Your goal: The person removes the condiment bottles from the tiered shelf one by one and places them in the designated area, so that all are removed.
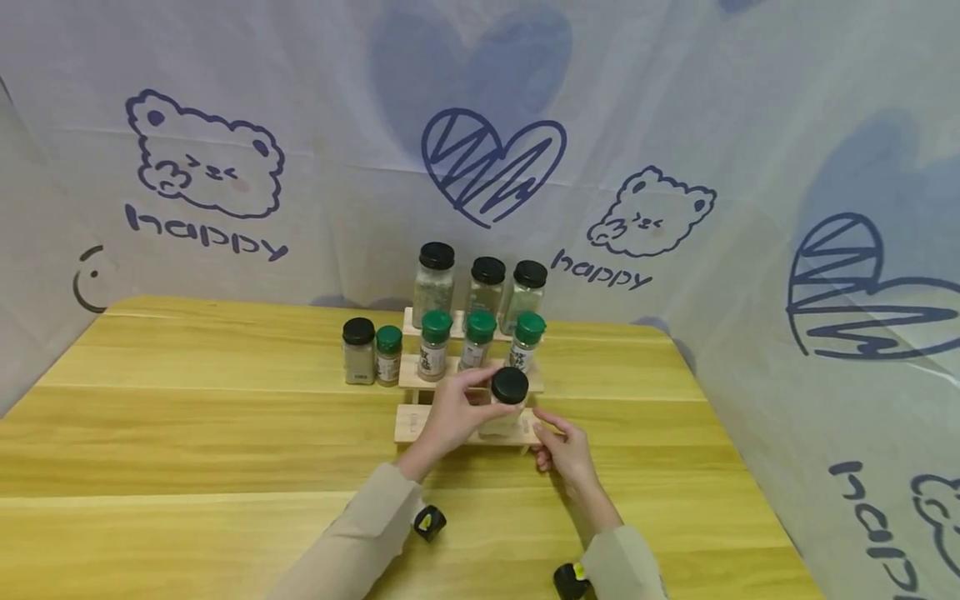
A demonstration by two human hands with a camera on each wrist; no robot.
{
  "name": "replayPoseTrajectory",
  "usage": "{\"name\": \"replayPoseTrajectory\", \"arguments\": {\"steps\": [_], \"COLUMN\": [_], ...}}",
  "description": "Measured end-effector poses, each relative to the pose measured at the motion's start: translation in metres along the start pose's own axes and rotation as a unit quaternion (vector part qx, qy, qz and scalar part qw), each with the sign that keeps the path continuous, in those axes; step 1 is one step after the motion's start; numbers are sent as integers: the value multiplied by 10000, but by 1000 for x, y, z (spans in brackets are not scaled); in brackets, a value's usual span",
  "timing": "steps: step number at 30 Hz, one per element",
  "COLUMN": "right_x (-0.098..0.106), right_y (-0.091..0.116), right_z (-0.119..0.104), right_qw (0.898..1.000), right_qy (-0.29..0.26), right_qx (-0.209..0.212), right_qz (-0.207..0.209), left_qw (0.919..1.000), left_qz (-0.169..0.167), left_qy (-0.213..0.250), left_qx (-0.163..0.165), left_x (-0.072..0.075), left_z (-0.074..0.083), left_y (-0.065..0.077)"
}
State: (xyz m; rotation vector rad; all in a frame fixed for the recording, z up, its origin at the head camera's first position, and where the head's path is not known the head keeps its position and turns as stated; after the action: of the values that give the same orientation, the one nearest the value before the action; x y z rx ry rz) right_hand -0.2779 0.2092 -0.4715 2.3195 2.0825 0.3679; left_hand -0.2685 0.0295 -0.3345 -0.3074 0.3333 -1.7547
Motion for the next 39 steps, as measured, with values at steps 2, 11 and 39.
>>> {"name": "replayPoseTrajectory", "arguments": {"steps": [2, 11, 39], "right_x": [0, 1, 0], "right_y": [0, 1, 2], "right_z": [0, 1, 0], "right_qw": [10000, 10000, 9998], "right_qy": [-2, 27, 177], "right_qx": [17, -9, -29], "right_qz": [5, 39, -20], "left_qw": [10000, 9998, 9993], "left_qz": [29, -9, 241], "left_qy": [-28, 6, 131], "left_qx": [55, 205, 257], "left_x": [4, 18, 80], "left_z": [-8, -18, -12], "left_y": [0, 0, 9]}}
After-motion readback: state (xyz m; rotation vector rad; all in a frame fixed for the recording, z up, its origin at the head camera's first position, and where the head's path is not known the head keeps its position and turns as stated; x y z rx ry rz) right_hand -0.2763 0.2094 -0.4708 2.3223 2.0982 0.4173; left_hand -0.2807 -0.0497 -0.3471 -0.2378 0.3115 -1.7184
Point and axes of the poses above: each hand's wrist, its own y-axis away from the middle knuckle, its own x-axis out of the back of the hand, z = x × y, the point moved 10 cm from there along -y, towards the middle knuckle, and after that the axes turned 8 degrees about y, right-handed, at the moved point
